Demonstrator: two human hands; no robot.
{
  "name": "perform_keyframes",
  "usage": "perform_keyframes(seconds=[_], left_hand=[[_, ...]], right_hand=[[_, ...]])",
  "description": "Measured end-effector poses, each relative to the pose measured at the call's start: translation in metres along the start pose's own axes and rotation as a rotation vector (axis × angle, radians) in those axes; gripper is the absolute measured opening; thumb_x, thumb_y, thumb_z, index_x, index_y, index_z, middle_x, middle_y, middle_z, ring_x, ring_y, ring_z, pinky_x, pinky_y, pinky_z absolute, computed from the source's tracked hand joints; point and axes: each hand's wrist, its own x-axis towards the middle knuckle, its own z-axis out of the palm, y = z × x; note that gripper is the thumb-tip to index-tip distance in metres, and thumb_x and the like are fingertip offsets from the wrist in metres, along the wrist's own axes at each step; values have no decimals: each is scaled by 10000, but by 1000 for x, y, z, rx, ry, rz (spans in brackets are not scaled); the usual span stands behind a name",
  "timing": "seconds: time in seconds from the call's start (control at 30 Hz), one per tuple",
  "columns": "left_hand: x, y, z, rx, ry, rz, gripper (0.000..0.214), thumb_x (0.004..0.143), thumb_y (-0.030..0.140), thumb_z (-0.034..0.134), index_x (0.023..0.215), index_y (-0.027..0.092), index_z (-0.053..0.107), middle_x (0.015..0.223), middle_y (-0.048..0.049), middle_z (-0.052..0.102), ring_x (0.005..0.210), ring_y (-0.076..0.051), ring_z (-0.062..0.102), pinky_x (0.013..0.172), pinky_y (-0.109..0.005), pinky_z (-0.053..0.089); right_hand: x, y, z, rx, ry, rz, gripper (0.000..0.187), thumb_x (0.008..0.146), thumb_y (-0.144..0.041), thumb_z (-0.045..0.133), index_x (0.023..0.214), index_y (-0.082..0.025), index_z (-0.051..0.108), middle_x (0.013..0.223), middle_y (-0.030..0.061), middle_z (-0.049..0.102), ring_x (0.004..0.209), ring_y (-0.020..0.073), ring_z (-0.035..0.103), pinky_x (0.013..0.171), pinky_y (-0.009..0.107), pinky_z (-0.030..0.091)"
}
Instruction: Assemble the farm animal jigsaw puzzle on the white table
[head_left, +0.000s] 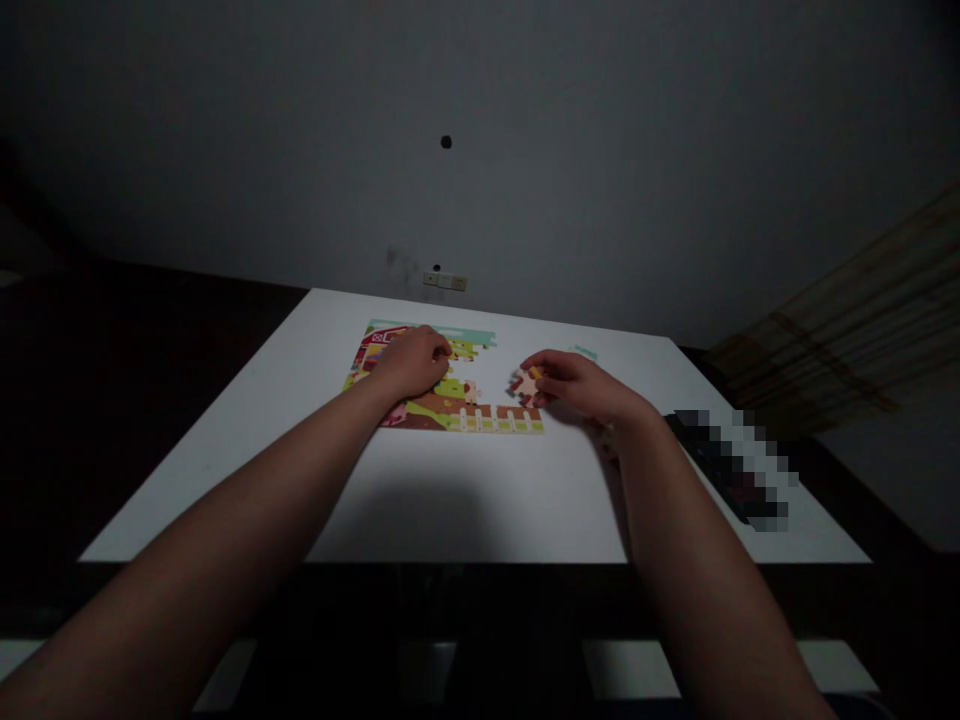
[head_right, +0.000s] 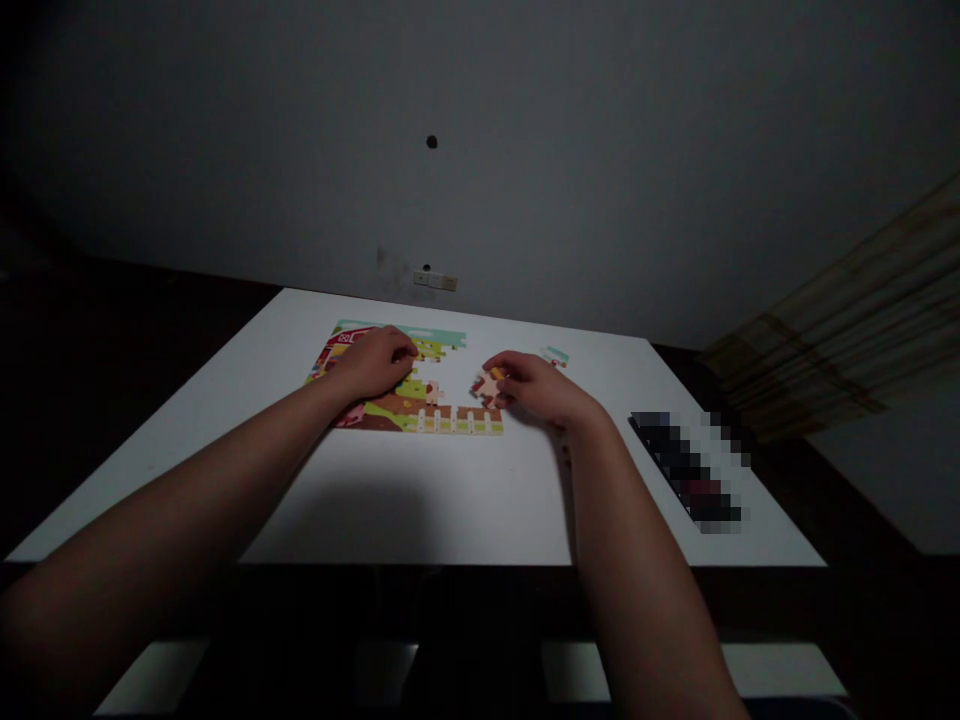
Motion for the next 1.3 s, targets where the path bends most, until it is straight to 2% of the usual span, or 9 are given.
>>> perform_keyframes(seconds=[0.07, 0.17, 0.23, 0.33, 0.43, 0.63, 0.87, 1.1, 1.3], left_hand=[[0, -1, 0, 0, -4, 6, 311, 995, 252, 663, 1192, 209, 899, 1302, -143, 837, 1214, -341, 779, 1120, -478, 615], [1, 0, 0, 2, -10, 9, 318, 995, 256, 663, 1205, 201, 896, 1313, -146, 834, 1220, -342, 780, 1125, -478, 613], [0, 0, 0, 4, -8, 5, 325, 996, 260, 661, 1211, 198, 896, 1314, -146, 833, 1219, -342, 782, 1123, -472, 615], [0, 0, -1, 10, -8, -5, 326, 987, 258, 667, 1211, 205, 898, 1310, -140, 835, 1208, -338, 782, 1118, -468, 616], [0, 1, -1, 10, -7, -6, 318, 980, 246, 677, 1206, 212, 899, 1305, -135, 837, 1209, -327, 778, 1124, -462, 612], [-2, 4, -3, 15, -4, -14, 307, 986, 232, 683, 1200, 201, 900, 1300, -138, 834, 1214, -334, 780, 1120, -456, 610], [-2, 4, -3, 21, -8, -2, 319, 1003, 248, 667, 1216, 182, 895, 1305, -149, 831, 1208, -345, 782, 1104, -478, 618], [-2, 4, -1, 30, 3, -11, 317, 986, 230, 671, 1204, 203, 899, 1289, -130, 837, 1202, -331, 780, 1105, -452, 613], [-3, 7, -4, 33, 1, -14, 300, 994, 251, 684, 1203, 213, 897, 1287, -138, 833, 1192, -328, 779, 1097, -455, 614]], right_hand=[[2, -4, 8, -62, -51, -41, 293, 1002, -215, 681, 1255, -263, 823, 1272, 107, 872, 1107, 282, 838, 1027, 450, 693], [4, -4, 11, -119, -19, -114, 336, 998, -227, 692, 1297, -268, 841, 1341, 103, 864, 1189, 292, 818, 1135, 490, 649], [5, -3, 9, -134, 5, -133, 353, 992, -230, 696, 1314, -252, 838, 1345, 110, 862, 1182, 292, 816, 1148, 502, 637], [8, 1, 8, -116, 31, -142, 348, 962, -237, 737, 1294, -239, 842, 1279, 107, 871, 1113, 283, 817, 1090, 484, 652], [12, 4, 10, -55, 68, -140, 298, 904, -292, 833, 1197, -249, 864, 1121, 98, 871, 987, 276, 806, 951, 446, 668], [20, 11, 19, 66, 64, -116, 282, 804, -405, 929, 1002, -235, 823, 888, 67, 807, 821, 231, 738, 770, 385, 614], [21, 9, 33, -45, 34, -132, 258, 912, -435, 818, 1057, -222, 826, 829, 29, 751, 687, 179, 633, 620, 322, 474], [13, -17, 42, -398, 92, -107, 114, 922, -278, 772, 991, -219, 841, 797, 39, 782, 699, 201, 666, 655, 343, 448], [13, -18, 47, -462, 57, -196, 159, 987, -316, 758, 1054, -206, 852, 823, 39, 794, 716, 207, 676, 699, 348, 462]])
